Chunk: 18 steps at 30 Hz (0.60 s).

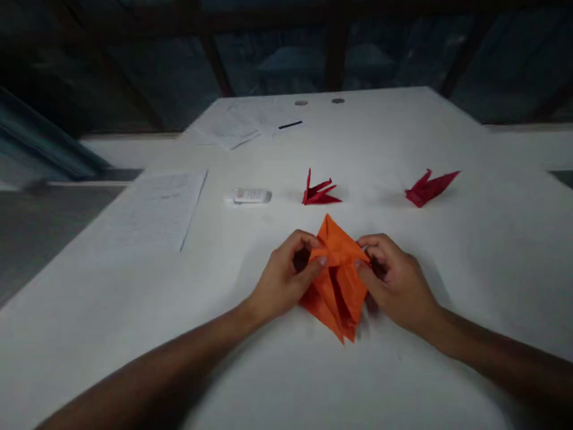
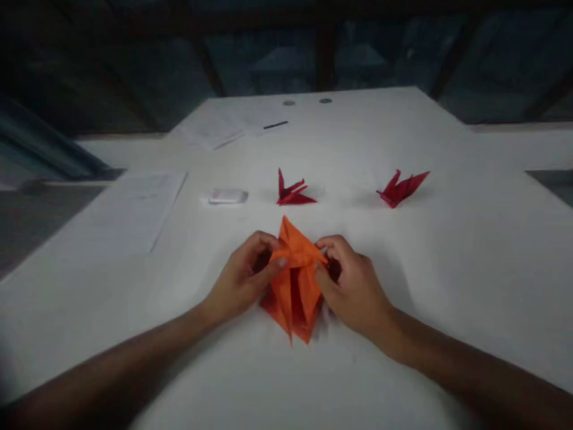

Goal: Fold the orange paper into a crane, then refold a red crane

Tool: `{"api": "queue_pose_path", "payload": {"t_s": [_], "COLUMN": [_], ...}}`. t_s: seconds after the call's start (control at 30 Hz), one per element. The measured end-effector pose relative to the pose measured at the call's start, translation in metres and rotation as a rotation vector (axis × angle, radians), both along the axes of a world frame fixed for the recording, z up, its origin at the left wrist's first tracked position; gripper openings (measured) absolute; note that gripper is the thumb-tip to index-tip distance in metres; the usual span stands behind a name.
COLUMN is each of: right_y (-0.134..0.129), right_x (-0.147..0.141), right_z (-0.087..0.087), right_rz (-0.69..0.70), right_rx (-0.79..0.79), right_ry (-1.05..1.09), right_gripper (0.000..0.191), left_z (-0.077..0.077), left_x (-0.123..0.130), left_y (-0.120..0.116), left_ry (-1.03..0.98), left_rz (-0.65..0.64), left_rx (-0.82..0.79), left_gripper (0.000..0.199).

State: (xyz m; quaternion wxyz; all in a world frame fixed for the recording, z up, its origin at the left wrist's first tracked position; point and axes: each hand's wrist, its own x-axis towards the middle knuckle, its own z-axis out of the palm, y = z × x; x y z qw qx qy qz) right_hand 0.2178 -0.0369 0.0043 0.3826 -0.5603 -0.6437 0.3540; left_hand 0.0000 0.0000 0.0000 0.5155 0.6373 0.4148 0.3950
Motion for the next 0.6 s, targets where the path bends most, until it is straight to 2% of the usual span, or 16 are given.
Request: {"api": "queue_pose_path", "payload": {"t_s": [0.13,0.23,0.3,0.47,0.6], "right_y": [0.006,0.0069,0.0065,0.0059,0.0071], "right_x": [0.0009,0.0014,0.0016,0.0013,0.0006], "right_z": [-0.0036,-0.0062,-0.0069,-0.0056,-0.0054], "right_rz": [-0.032,-0.03,-0.028,-0.019,-0.007], "right_rx": [-0.026,-0.02,-0.011,0.014,0.032], "right_ry": [0.018,0.028,0.02,-0.005,-0.009], "right_gripper": [0.014,0.016,0.018,0.019,0.02], "left_z": [0.0037,0.0011,-0.001,-0.0004,0.0013], "left_x": [-0.0006,-0.0027,-0.0047,-0.008,-0.0064], "left_y": [-0.0011,0.0002,0.0018,0.0024,-0.0027], "left_ry": [-0.126,-0.134,-0.062,0.134,0.263], "left_rz": [-0.042,-0.022,-0.011,-0.136,-0.175], "left_rx": [-0.064,-0.017,0.061,0.272,0.358], "left_gripper": [0.02,0.017,0.014,0.034,0.039]}}
